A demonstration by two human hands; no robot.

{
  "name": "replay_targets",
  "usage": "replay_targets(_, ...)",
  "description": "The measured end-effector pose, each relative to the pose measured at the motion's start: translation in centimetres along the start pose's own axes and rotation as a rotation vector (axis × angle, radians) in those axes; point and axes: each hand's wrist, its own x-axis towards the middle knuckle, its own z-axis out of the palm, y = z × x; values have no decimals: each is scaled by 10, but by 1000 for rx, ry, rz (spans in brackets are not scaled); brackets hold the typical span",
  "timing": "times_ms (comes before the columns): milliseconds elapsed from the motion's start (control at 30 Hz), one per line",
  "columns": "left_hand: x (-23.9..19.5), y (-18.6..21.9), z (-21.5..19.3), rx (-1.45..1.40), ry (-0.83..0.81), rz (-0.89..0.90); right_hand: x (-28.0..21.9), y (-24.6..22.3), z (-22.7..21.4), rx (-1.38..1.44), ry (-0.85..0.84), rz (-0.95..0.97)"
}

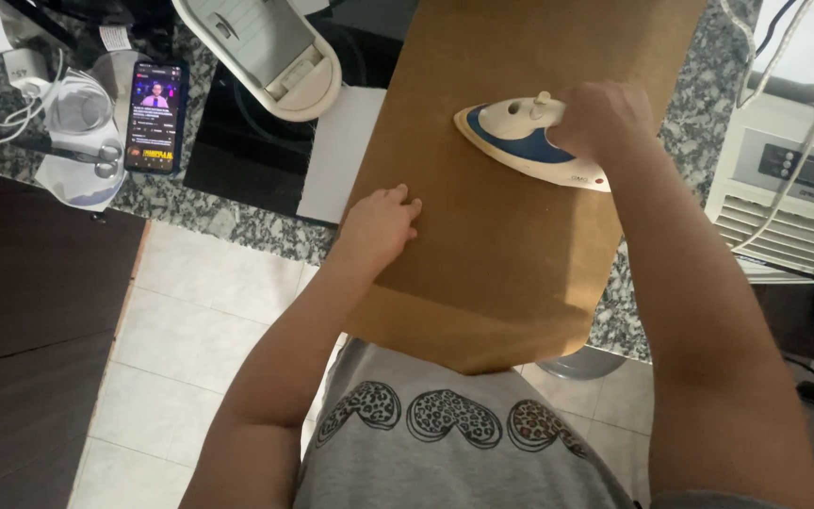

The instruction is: Iron a brown paper bag on a counter to smooth it or apply a transfer

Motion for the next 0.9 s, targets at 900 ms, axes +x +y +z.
replay_targets(900, -2, 7, -20, 39, -69, -21, -26, -1, 5, -121, -81, -59)
